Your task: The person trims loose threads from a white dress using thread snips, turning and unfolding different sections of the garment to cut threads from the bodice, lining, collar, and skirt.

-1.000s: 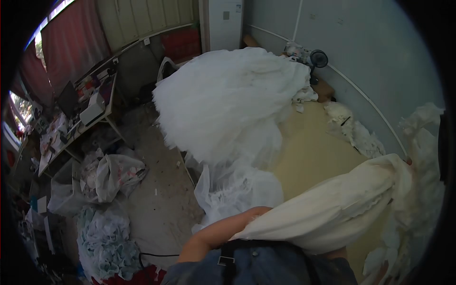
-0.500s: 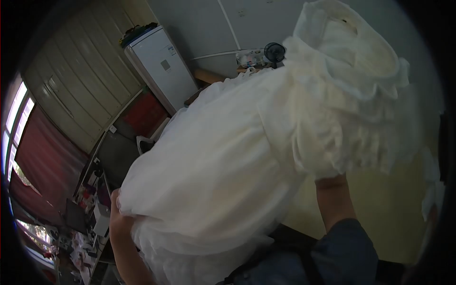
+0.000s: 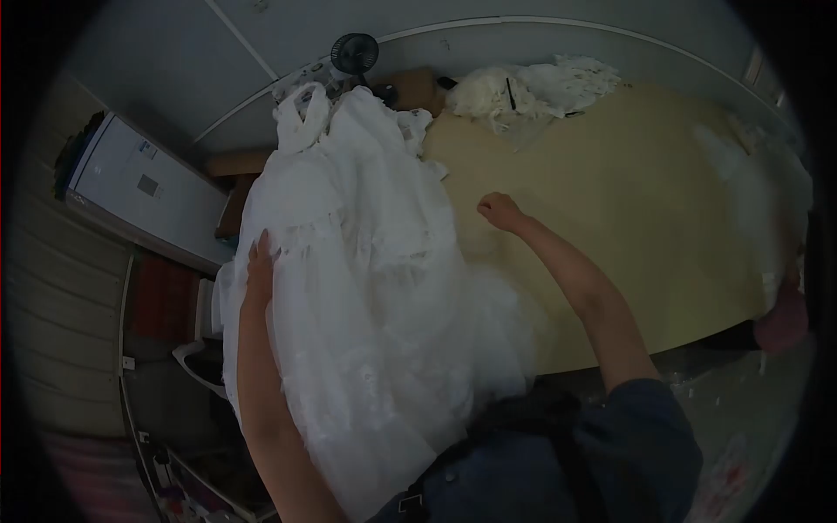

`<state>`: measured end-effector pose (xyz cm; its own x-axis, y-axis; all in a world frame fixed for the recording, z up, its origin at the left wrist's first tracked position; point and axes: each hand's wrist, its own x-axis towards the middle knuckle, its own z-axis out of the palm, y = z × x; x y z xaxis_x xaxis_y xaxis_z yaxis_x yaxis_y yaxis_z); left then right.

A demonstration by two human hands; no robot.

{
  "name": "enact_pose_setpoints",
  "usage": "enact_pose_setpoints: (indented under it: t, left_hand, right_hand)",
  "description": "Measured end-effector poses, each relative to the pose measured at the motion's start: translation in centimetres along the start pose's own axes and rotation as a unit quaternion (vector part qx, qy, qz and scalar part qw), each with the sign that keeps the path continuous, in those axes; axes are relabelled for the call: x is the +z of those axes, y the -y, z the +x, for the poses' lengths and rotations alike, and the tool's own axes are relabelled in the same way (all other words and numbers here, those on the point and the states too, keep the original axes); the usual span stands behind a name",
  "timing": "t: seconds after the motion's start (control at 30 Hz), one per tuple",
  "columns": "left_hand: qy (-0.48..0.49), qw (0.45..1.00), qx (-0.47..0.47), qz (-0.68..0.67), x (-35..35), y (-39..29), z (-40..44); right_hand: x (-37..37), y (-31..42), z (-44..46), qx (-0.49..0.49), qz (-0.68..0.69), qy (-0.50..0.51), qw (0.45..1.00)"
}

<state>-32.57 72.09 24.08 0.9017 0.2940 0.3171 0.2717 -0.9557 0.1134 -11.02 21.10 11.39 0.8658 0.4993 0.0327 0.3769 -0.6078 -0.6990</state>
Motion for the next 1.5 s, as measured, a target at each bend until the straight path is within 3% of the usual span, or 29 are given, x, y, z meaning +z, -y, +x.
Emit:
enact_pose_setpoints:
  t: [0.1,0.2,0.4,0.5,0.6,0.7,0.73,0.77,0.8,0.87,0.93,0.97,1.0,1.03,1.1,1.17,1.27,1.3,1.33,1.37,1.43,1.5]
  left_hand:
    - [0.148,0.984,-0.079,0.064,3.7,1.8,-3.4]
    - [0.224,0.965,-0.094,0.095,3.8,2.0,-8.7]
    - [0.284,0.945,-0.11,0.12,0.6,0.7,-15.5]
    - [0.305,0.937,-0.119,0.125,-0.8,0.3,-15.8]
    - [0.321,0.93,-0.127,0.126,-1.6,0.2,-15.4]
    - [0.337,0.923,-0.128,0.132,-1.8,0.2,-15.1]
    - [0.342,0.922,-0.125,0.132,-1.7,0.2,-14.7]
    - [0.345,0.921,-0.12,0.133,-1.5,0.1,-14.6]
    - [0.346,0.922,-0.114,0.134,-1.3,0.1,-14.4]
    - [0.348,0.922,-0.102,0.135,-0.9,0.1,-13.4]
    - [0.347,0.924,-0.087,0.133,-0.6,0.0,-12.8]
    - [0.346,0.925,-0.079,0.133,-0.6,0.0,-12.4]
    - [0.344,0.927,-0.067,0.132,-0.4,-0.1,-11.6]
    - [0.341,0.929,-0.057,0.131,-0.2,-0.1,-10.7]
    - [0.334,0.933,-0.035,0.13,-0.2,-0.6,-8.9]
    - [0.321,0.938,-0.002,0.132,-0.5,-1.5,-5.5]
    - [0.268,0.947,0.078,0.161,-3.5,-2.8,1.9]
    - [0.282,0.957,0.017,0.066,-6.0,-3.3,4.9]
    - [0.315,0.927,-0.14,-0.149,-9.0,-3.9,8.0]
    - [0.207,0.909,-0.21,-0.294,-8.7,0.6,9.7]
    - [-0.025,0.978,-0.153,-0.137,-6.4,7.1,10.6]
    - [0.026,0.971,-0.176,0.162,1.2,13.8,8.3]
  right_hand:
    - [5.0,-6.2,-3.9,0.074,-0.004,-0.01,0.997]
    - [6.9,-7.3,-1.8,0.064,0.028,-0.075,0.995]
    - [9.2,-7.4,11.4,0.102,0.121,-0.121,0.98]
    - [11.7,-6.7,18.0,0.154,0.119,-0.201,0.96]
    - [13.5,-6.2,21.7,0.092,-0.037,-0.281,0.954]
    - [16.5,-8.3,24.8,0.05,0.077,-0.21,0.973]
    - [15.8,-7.6,23.8,0.079,0.313,-0.199,0.925]
    - [14.7,-6.9,22.5,0.103,0.53,-0.181,0.822]
    - [12.8,-5.9,21.0,0.118,0.714,-0.154,0.673]
    - [9.2,-6.3,15.2,0.187,0.686,-0.048,0.702]
    - [6.2,-6.2,8.4,0.189,0.508,0.076,0.837]
    - [6.5,-7.1,4.8,0.072,0.293,0.051,0.952]
    - [5.7,-6.9,0.9,0.031,0.125,0.071,0.989]
    - [5.1,-7.2,-2.6,-0.005,-0.029,0.137,0.99]
    - [1.4,-5.5,-7.0,-0.065,-0.109,0.196,0.972]
    - [-3.6,-1.4,-7.3,-0.14,-0.184,0.09,0.969]
    - [-8.9,8.6,-4.3,-0.288,-0.136,-0.033,0.947]
    - [-8.9,12.1,-3.6,-0.345,-0.123,-0.029,0.93]
    - [-8.6,15.6,-2.7,-0.402,-0.111,-0.022,0.909]
    - [-7.6,19.0,-1.8,-0.456,-0.096,-0.01,0.885]
    - [-5.3,25.2,0.6,-0.517,-0.037,-0.018,0.855]
    - [-1.8,31.3,4.1,-0.548,0.007,-0.04,0.836]
